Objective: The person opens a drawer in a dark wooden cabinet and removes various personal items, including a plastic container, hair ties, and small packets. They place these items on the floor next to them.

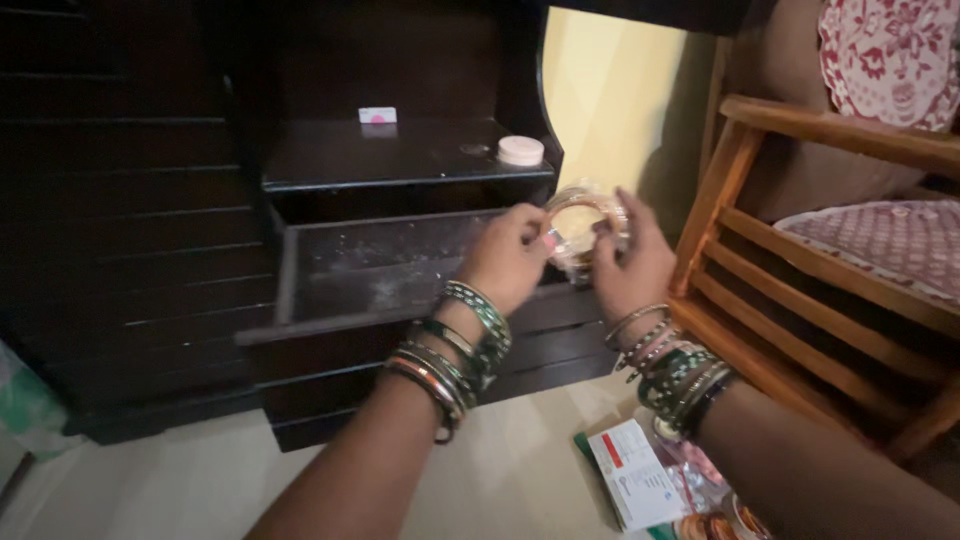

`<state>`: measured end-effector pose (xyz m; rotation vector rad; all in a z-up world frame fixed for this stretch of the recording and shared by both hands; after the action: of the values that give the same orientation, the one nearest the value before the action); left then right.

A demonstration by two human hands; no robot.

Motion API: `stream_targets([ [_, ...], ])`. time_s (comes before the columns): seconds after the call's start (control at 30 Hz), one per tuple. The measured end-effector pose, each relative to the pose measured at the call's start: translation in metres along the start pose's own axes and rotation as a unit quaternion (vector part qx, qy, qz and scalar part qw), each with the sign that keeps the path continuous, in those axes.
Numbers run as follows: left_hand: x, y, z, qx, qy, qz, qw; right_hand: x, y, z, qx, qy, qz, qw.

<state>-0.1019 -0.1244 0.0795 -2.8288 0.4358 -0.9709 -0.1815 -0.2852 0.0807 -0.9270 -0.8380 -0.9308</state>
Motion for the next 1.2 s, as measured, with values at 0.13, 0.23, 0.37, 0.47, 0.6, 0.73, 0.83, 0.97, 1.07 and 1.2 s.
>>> stream_targets([
  [0.13, -0.029, 0.05, -0.024, -0.051, 0.134, 0.037, 0.989, -0.015, -0.039, -0.038, -0.018, 0.007, -0.084, 0.996],
  [0.23, -0.053, 0.08, -0.034, -0.075, 0.228, 0.061, 0.969, -0.033, -0.06, -0.075, -0.002, 0.053, -0.093, 0.994],
  [0.37, -0.087, 0.132, -0.009, -0.099, 0.165, 0.159, 0.968, -0.084, -0.088, -0.133, -0.02, 0.116, -0.097, 0.988],
  [0.47, -0.112, 0.167, 0.016, -0.111, 0.136, 0.207, 0.962, -0.13, -0.097, -0.182, -0.078, 0.188, -0.085, 0.975],
  [0.6, -0.146, 0.199, 0.059, -0.082, 0.067, 0.264, 0.959, -0.183, -0.092, -0.238, -0.131, 0.305, -0.013, 0.943],
  [0.73, -0.169, 0.222, 0.107, -0.001, -0.02, 0.333, 0.943, -0.223, -0.081, -0.265, -0.133, 0.385, 0.067, 0.911],
  [0.83, -0.182, 0.232, 0.134, 0.064, -0.087, 0.365, 0.925, -0.257, -0.075, -0.278, -0.086, 0.495, 0.103, 0.858],
  [0.97, -0.195, 0.24, 0.154, 0.079, -0.118, 0.37, 0.918, -0.282, -0.071, -0.288, -0.082, 0.534, 0.12, 0.833],
  [1.07, -0.204, 0.253, 0.173, 0.085, -0.145, 0.388, 0.906, -0.294, -0.062, -0.298, -0.043, 0.55, 0.129, 0.824],
  [1.2, -0.215, 0.278, 0.194, 0.08, -0.088, 0.399, 0.909, -0.309, -0.056, -0.307, -0.064, 0.559, 0.169, 0.809],
])
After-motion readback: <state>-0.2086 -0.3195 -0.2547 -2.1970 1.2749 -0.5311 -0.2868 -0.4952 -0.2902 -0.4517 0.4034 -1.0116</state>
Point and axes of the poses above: each hand's wrist, its own x-axis towards the middle knuckle, its own y-axis out of the palm, z = x × y, the point moved 8 cm from there along x, towards the middle knuckle, and after that the axes turned 12 degrees about -x, right-handed, at the moved point
